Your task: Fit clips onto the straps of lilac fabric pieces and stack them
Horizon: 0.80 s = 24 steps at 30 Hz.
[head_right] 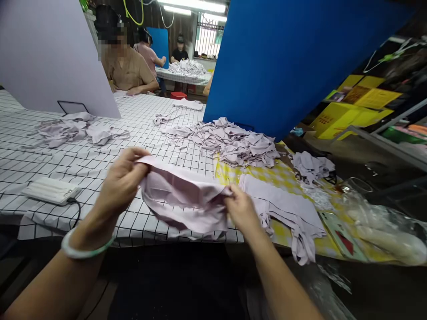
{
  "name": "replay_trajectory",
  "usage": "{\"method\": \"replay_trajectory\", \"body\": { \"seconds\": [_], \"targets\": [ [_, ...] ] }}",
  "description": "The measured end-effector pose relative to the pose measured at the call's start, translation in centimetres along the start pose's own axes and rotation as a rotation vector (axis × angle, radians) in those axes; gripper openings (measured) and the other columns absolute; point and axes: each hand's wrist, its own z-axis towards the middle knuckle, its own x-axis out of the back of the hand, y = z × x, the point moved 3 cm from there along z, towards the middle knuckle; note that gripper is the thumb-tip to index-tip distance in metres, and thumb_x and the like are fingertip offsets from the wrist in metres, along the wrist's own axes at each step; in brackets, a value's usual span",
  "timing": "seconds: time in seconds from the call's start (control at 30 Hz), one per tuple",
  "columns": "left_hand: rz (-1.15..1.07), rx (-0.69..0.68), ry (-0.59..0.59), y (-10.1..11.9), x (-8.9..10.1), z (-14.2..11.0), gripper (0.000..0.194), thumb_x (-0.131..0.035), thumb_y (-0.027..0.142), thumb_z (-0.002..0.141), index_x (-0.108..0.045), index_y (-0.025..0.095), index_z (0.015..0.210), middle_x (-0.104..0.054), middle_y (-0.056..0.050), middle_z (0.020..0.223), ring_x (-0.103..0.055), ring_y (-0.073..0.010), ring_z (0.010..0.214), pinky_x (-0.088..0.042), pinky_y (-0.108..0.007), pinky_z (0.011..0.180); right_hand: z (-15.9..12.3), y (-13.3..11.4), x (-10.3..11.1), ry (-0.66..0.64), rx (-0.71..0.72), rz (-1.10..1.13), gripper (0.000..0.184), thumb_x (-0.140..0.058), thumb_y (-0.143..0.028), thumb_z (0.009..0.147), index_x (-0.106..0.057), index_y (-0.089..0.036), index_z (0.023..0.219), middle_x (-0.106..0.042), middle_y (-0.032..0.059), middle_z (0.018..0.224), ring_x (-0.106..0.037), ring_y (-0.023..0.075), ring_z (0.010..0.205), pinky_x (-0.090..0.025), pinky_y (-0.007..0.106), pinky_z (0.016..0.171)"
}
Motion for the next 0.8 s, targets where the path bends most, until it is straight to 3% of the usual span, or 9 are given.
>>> {"method": "replay_trajectory", "body": {
  "seconds": [0.1, 0.2, 0.27, 0.4, 0.47, 0.53, 0.67, 0.73, 0.8],
  "targets": [
    [-0.078, 0.343, -0.145, -4.6, -3.0, 0.0, 0.004, -0.055, 0.016, 0.086, -0.053, 0.017, 0.083, -0.056, 0.003, 0.062, -0.052, -0.0087, 0.051, -0.039, -0.018, 0.046, -1.5, 2.7, -5.0, 0.024, 0.056, -0.189, 0.03, -0.061, -0.03, 0.074, -0.061, -0.02, 0.102, -0.066, 0.0094, 0.099, -0.063, 0.0269, 0.091, -0.051, 0.043, 0.083],
    [-0.118, 0.523, -0.118, -9.1, -4.5, -0.5, 0.005, -0.056, 0.02, 0.085, -0.052, 0.018, 0.084, -0.054, 0.005, 0.058, -0.049, -0.0079, 0.044, -0.035, -0.017, 0.042, -2.7, 2.1, -8.5, 0.0, 0.095, -0.127, 0.023, -0.055, -0.035, 0.084, -0.057, -0.022, 0.103, -0.064, 0.0087, 0.097, -0.062, 0.025, 0.092, -0.05, 0.04, 0.083],
    [-0.096, 0.506, -0.109, -10.2, -4.5, -0.7, 0.007, -0.056, 0.025, 0.085, -0.053, 0.019, 0.086, -0.054, 0.006, 0.059, -0.048, -0.0079, 0.043, -0.034, -0.018, 0.042, -2.6, 1.5, -10.1, -0.055, 0.006, -0.07, 0.019, -0.057, -0.035, 0.084, -0.056, -0.023, 0.099, -0.062, 0.0036, 0.085, -0.061, 0.0223, 0.079, -0.049, 0.036, 0.074],
    [0.1, 0.326, -0.134, -9.5, -2.9, 0.0, 0.005, -0.057, 0.024, 0.083, -0.057, 0.019, 0.085, -0.059, 0.003, 0.066, -0.054, -0.0109, 0.054, -0.04, -0.021, 0.05, -0.1, 1.3, -11.4, -0.08, -0.162, 0.152, 0.024, -0.065, -0.02, 0.067, -0.057, -0.024, 0.09, -0.054, -0.0025, 0.072, -0.052, 0.0184, 0.068, -0.043, 0.031, 0.067],
    [0.319, 0.186, -0.106, -9.0, -1.8, 0.5, 0.007, -0.06, 0.019, 0.08, -0.06, 0.02, 0.087, -0.064, 0.001, 0.072, -0.058, -0.0139, 0.064, -0.043, -0.024, 0.057, 1.2, 1.3, -10.6, -0.092, -0.215, 0.268, 0.022, -0.063, -0.018, 0.063, -0.056, -0.023, 0.083, -0.049, -0.0044, 0.066, -0.048, 0.016, 0.062, -0.042, 0.029, 0.061],
    [0.592, 0.048, -0.064, -8.9, -0.7, 0.8, 0.012, -0.061, 0.015, 0.079, -0.061, 0.021, 0.09, -0.066, 0.0, 0.077, -0.06, -0.0167, 0.07, -0.044, -0.027, 0.063, 1.7, 1.0, -8.5, -0.114, -0.261, 0.424, 0.023, -0.064, -0.022, 0.062, -0.054, -0.023, 0.083, -0.045, -0.0058, 0.066, -0.046, 0.014, 0.058, -0.043, 0.028, 0.057],
    [0.943, -0.141, -0.062, -10.3, 1.0, 0.5, 0.021, -0.053, 0.006, 0.082, -0.06, 0.02, 0.096, -0.067, -0.004, 0.087, -0.061, -0.02, 0.079, -0.045, -0.03, 0.064, -0.6, 1.8, -1.2, -0.134, -0.407, 0.989, 0.036, -0.077, -0.026, 0.058, -0.055, -0.024, 0.086, -0.044, -0.0056, 0.07, -0.047, 0.0099, 0.058, -0.046, 0.022, 0.054],
    [0.998, -0.162, -0.064, -11.2, 1.5, 0.2, 0.027, -0.051, 0.001, 0.077, -0.059, 0.019, 0.095, -0.066, -0.006, 0.091, -0.06, -0.0213, 0.083, -0.046, -0.031, 0.066, -2.9, 3.9, 2.5, -0.05, -0.459, 0.902, 0.038, -0.081, -0.029, 0.058, -0.058, -0.026, 0.089, -0.05, -0.0043, 0.075, -0.047, 0.0091, 0.057, -0.046, 0.022, 0.051],
    [1.008, -0.149, -0.051, -11.8, 1.4, 0.1, 0.032, -0.049, -0.003, 0.072, -0.058, 0.019, 0.093, -0.065, -0.007, 0.092, -0.06, -0.0226, 0.086, -0.048, -0.032, 0.068, -5.5, 6.4, 4.7, 0.042, -0.524, 0.552, 0.038, -0.083, -0.036, 0.056, -0.063, -0.024, 0.086, -0.057, 0.0003, 0.08, -0.057, 0.0153, 0.065, -0.051, 0.028, 0.056]
  ]
}}
